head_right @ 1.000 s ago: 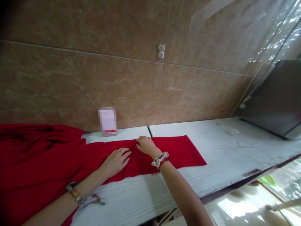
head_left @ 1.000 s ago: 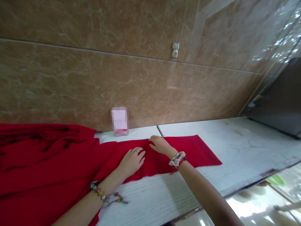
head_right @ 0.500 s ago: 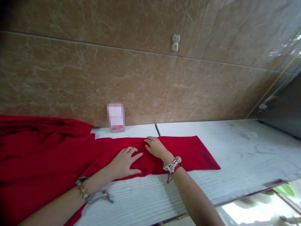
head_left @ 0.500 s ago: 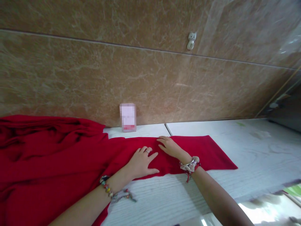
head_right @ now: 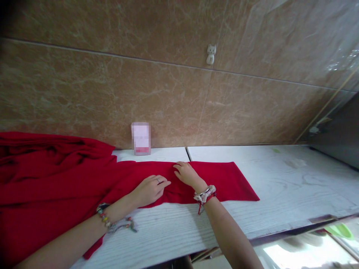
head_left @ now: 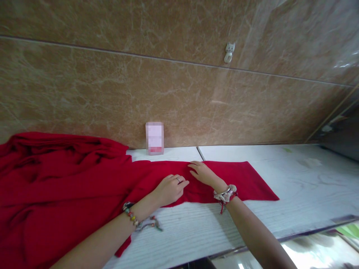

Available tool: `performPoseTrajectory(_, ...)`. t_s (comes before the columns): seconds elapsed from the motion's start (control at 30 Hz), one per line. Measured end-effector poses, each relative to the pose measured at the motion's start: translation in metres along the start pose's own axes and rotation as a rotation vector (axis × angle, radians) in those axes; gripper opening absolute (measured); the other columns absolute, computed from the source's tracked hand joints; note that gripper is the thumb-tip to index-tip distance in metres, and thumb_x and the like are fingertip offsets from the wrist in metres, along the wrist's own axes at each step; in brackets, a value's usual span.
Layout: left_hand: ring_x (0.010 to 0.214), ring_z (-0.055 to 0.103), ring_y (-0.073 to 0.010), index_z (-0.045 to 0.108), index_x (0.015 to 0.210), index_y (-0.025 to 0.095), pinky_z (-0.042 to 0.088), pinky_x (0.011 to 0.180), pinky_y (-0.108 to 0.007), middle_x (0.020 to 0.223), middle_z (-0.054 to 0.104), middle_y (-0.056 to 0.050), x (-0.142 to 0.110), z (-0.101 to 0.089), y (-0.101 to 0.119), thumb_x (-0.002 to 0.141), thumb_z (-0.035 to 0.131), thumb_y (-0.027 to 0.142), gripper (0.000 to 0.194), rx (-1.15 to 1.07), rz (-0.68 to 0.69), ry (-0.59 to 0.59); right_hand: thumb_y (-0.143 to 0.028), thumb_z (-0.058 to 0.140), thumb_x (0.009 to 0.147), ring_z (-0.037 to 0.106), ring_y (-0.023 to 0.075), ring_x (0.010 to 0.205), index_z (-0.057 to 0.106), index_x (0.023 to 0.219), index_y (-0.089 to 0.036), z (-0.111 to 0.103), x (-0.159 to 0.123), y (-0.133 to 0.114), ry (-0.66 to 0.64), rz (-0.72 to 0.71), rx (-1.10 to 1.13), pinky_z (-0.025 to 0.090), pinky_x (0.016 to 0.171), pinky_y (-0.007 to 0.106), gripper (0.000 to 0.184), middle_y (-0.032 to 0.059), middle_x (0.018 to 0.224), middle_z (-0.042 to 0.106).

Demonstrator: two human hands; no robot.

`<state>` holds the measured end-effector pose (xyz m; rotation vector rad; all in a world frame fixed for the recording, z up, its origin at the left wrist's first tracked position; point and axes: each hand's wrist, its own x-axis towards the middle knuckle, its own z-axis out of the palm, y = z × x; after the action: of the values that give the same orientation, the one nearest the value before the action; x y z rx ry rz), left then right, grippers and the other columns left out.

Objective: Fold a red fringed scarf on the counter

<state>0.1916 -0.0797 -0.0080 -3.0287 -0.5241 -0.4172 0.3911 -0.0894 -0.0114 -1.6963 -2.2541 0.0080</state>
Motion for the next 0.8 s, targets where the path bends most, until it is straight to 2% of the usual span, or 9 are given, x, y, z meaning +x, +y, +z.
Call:
performPoseTrajectory(0.1,0.09,0.056,-0.018,0.059,0.105,0.019,0.045,0.078,-0.032,0.097,0.062,-0.006,-0.001,0.001,-0.002,0.083,0.046,0.018,0.026,-0.013,0.017,-0.003,-0.016,0.046,0.083,0.054,0.021,0.106,0.058,0.112,-0.012,0.0,0.0,0.0,-0.007,-0.001,-0.01,0.04,0.094,0.036,0.032,0.0143,0.116,0.058)
performPoseTrajectory(0.27,0.096,0.054,-0.0214,0.059,0.108,0.02,0.044,0.083,-0.035,0.102,0.061,-0.007,-0.002,0.002,-0.005,0.079,0.055,0.04,0.036,-0.013,0.057,-0.023,-0.016,0.045,0.084,0.053,0.0216,0.108,0.057,0.114,-0.01,-0.003,0.0,-0.003,-0.037,-0.003,-0.037,0.04,0.095,0.035,0.033,0.0141,0.118,0.057)
performPoseTrajectory(0.47,0.092,0.057,-0.0173,0.06,0.102,0.018,0.045,0.082,-0.029,0.101,0.063,-0.005,-0.001,-0.001,-0.004,0.083,0.048,0.017,0.022,0.024,0.066,-0.057,-0.021,0.048,0.084,0.052,0.0231,0.109,0.057,0.115,-0.013,-0.011,-0.005,-0.005,-0.027,-0.021,-0.049,0.04,0.096,0.038,0.033,0.0134,0.119,0.057)
performPoseTrajectory(0.6,0.089,0.058,-0.0168,0.061,0.096,0.018,0.047,0.078,-0.028,0.098,0.064,-0.005,-0.001,-0.003,-0.001,0.085,0.046,0.018,0.019,0.025,0.014,-0.069,-0.026,0.052,0.083,0.052,0.0217,0.109,0.058,0.113,-0.014,-0.023,-0.012,-0.01,-0.018,-0.112,0.033,0.04,0.095,0.035,0.033,0.0118,0.117,0.058)
performPoseTrajectory(0.73,0.084,0.059,-0.0186,0.063,0.088,0.017,0.048,0.075,-0.031,0.09,0.064,-0.006,-0.001,-0.007,-0.001,0.087,0.043,0.023,0.021,0.092,-0.121,-0.091,-0.034,0.06,0.077,0.06,0.0185,0.089,0.065,0.097,-0.017,-0.038,-0.016,-0.019,-0.153,-0.165,0.128,0.047,0.081,0.029,0.026,0.0063,0.098,0.066)
performPoseTrajectory(0.8,0.084,0.06,-0.0185,0.063,0.087,0.017,0.048,0.075,-0.031,0.088,0.064,-0.007,-0.002,-0.012,-0.001,0.087,0.043,0.02,0.02,0.125,-0.16,-0.142,-0.038,0.064,0.073,0.06,0.0174,0.08,0.066,0.09,-0.018,-0.043,-0.017,-0.025,-0.237,-0.185,0.129,0.047,0.074,0.028,0.026,0.0045,0.089,0.066)
